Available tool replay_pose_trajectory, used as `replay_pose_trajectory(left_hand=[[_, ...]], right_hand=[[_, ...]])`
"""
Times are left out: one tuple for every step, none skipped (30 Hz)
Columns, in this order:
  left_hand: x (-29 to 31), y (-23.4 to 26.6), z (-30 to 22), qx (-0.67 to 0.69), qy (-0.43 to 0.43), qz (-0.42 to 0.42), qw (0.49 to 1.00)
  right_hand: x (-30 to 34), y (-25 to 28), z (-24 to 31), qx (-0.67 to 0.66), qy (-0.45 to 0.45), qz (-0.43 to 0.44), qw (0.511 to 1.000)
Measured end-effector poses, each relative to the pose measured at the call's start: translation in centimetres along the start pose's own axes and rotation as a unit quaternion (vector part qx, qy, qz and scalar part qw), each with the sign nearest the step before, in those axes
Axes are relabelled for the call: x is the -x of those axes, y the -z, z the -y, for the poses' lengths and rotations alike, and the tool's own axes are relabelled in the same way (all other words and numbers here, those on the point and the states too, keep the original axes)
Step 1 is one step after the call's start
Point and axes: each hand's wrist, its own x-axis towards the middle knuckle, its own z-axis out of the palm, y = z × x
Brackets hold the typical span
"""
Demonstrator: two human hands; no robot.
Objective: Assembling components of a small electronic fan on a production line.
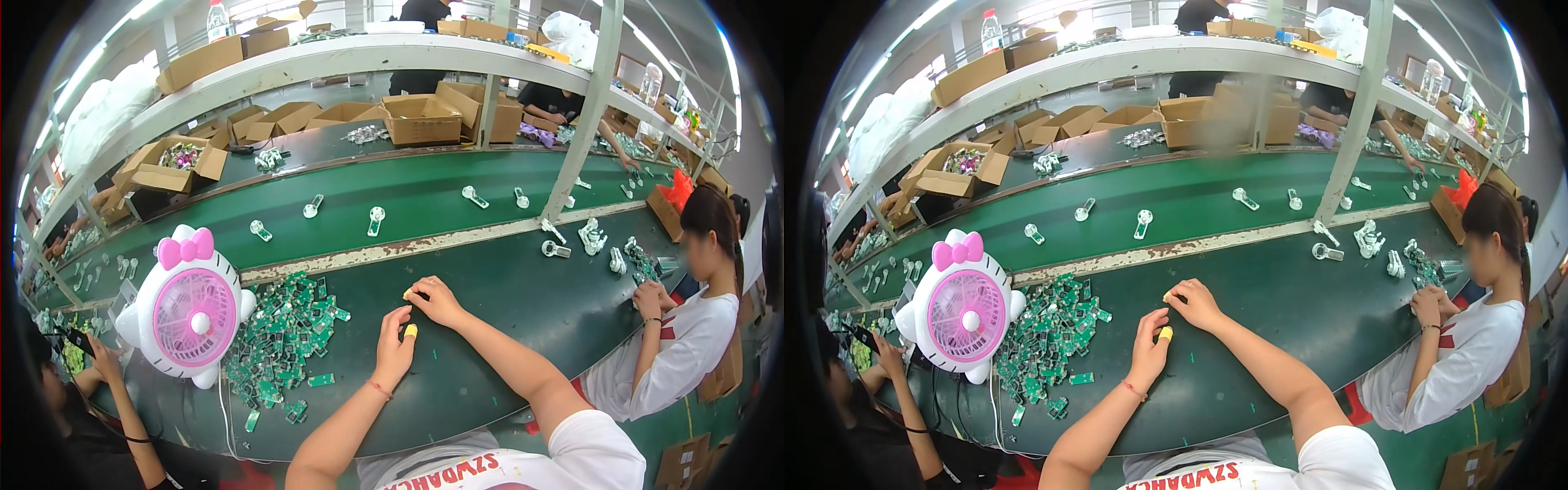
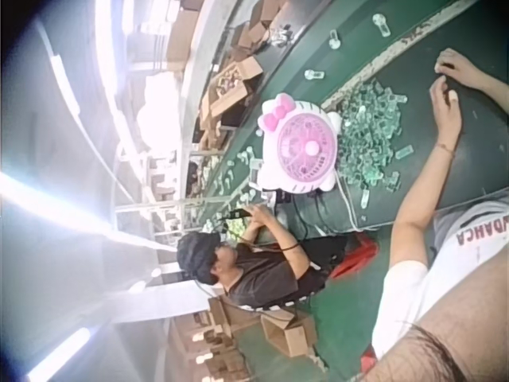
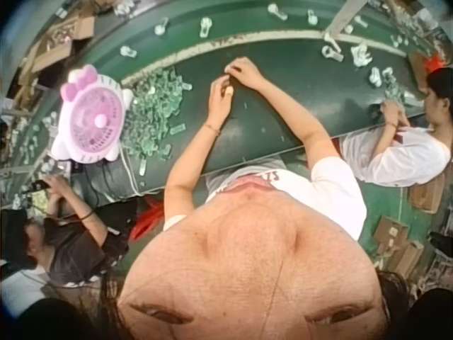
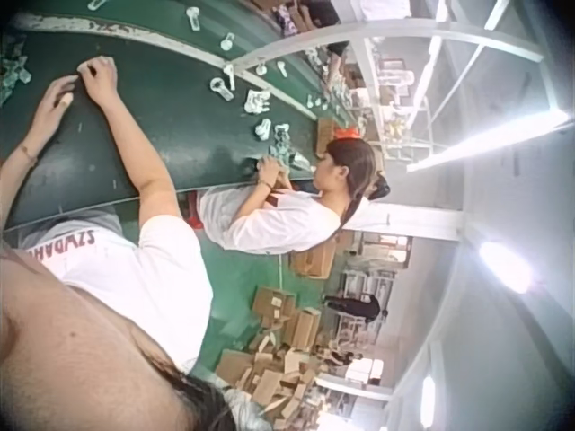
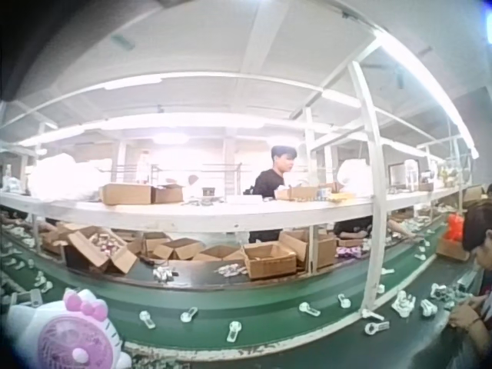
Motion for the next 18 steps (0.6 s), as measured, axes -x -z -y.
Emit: replay_pose_trajectory(left_hand=[[0.0,-0.1,0.0,0.0,0.0,0.001,1.0],[0.0,-0.3,-0.1,0.006,-0.005,0.007,1.0],[0.0,-0.6,-0.1,0.012,-0.01,0.015,1.0],[0.0,-0.6,0.0,0.012,-0.011,0.022,1.0],[0.0,-0.5,0.2,0.014,-0.009,0.015,1.0],[0.1,-0.4,0.4,0.017,-0.007,0.009,1.0],[0.3,-0.2,0.4,0.006,0.007,0.0,1.0],[0.4,0.0,0.2,0.003,0.006,0.005,1.0],[0.3,-0.1,0.1,-0.001,0.006,0.009,1.0],[0.3,-0.1,0.0,-0.005,0.013,0.012,1.0],[0.3,-0.2,0.0,-0.006,0.013,0.014,1.0],[0.2,-0.4,-0.1,0.003,0.011,0.02,1.0],[0.1,-0.4,-0.2,0.011,0.008,0.023,1.0],[0.1,-0.4,-0.3,0.009,0.01,0.02,1.0],[0.2,-0.3,-0.2,0.014,0.01,0.022,1.0],[0.1,-0.3,-0.2,0.02,0.009,0.025,0.999],[0.1,-0.3,-0.3,0.02,0.01,0.023,0.999],[0.1,-0.2,-0.4,0.015,0.015,0.025,0.999]], right_hand=[[0.1,0.1,-0.1,0.0,0.0,-0.001,1.0],[0.2,0.4,-0.2,0.01,0.0,0.001,1.0],[0.3,0.7,-0.3,0.02,0.0,0.002,1.0],[0.3,0.7,-0.3,0.022,-0.004,-0.004,1.0],[0.2,0.6,-0.3,0.019,0.011,0.01,1.0],[0.0,0.4,-0.2,0.017,0.026,0.022,0.999],[-0.2,-0.1,-0.1,0.01,0.041,0.015,0.999],[0.0,-0.3,-0.1,0.003,0.03,0.008,1.0],[0.1,0.0,-0.3,0.006,0.025,0.001,1.0],[0.0,0.1,-0.3,0.002,0.022,0.007,1.0],[0.0,0.1,-0.3,-0.003,0.02,0.014,1.0],[0.1,0.2,-0.3,-0.004,0.019,0.013,1.0],[0.1,0.6,-0.1,0.003,0.013,0.015,1.0],[0.1,0.7,0.0,0.011,0.008,0.018,1.0],[0.1,0.6,-0.1,0.008,0.013,0.014,1.0],[0.1,0.5,-0.1,0.008,0.013,0.016,1.0],[0.1,0.5,0.0,0.007,0.01,0.016,1.0],[0.1,0.5,0.0,0.007,0.007,0.018,1.0]])
